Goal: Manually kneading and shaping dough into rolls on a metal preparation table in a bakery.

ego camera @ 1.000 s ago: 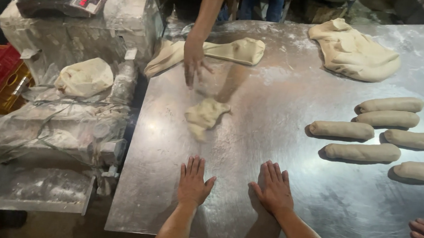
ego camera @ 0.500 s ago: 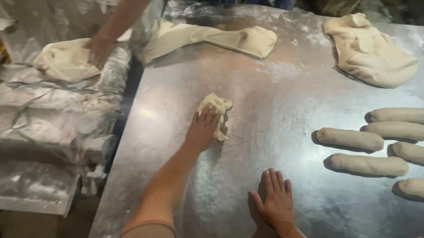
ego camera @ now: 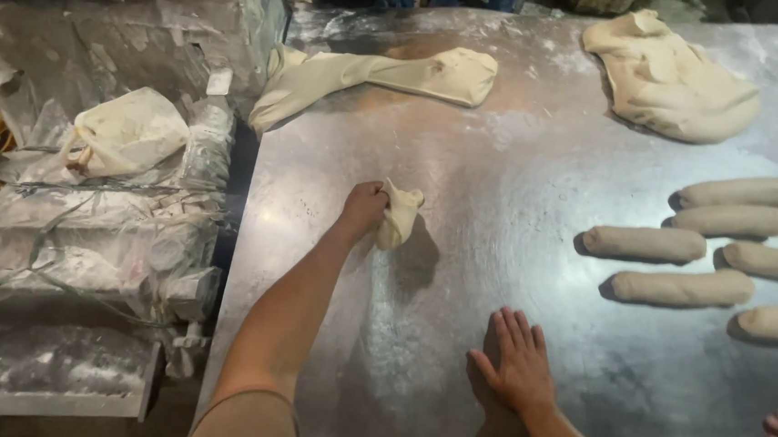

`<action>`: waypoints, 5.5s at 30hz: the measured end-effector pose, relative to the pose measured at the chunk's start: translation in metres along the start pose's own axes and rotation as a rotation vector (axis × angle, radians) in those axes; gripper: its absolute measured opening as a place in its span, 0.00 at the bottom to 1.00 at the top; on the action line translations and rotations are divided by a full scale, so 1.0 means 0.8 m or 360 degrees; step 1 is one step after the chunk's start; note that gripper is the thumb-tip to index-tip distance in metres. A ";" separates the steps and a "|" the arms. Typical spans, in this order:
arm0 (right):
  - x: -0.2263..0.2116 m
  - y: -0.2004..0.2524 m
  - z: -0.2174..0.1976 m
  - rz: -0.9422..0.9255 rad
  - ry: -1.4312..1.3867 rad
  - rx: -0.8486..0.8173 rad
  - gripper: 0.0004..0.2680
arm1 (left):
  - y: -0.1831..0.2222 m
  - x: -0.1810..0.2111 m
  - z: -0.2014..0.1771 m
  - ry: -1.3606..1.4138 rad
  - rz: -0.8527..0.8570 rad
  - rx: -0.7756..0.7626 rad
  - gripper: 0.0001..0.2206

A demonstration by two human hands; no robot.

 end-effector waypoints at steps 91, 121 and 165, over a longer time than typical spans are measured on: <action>-0.096 0.123 -0.071 -0.0372 -0.0070 0.0420 0.19 | 0.430 -0.013 0.190 -0.1164 0.1644 -0.0207 0.23; -0.117 0.018 -0.049 0.0078 -0.0104 -0.0733 0.23 | 0.476 -0.008 0.159 -0.0438 0.1032 -0.0546 0.12; -0.101 0.043 -0.051 -0.0150 0.0034 0.0327 0.14 | 0.355 -0.030 0.163 -0.1237 0.0834 -0.0467 0.27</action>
Point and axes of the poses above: each hand's wrist, its own y-axis away from the middle knuckle, its own z-axis out of the palm, x = y × z, the point moved 5 cm from there along -y, towards the middle knuckle, and after that the axes turned 1 degree about x, right-handed, at the moved point
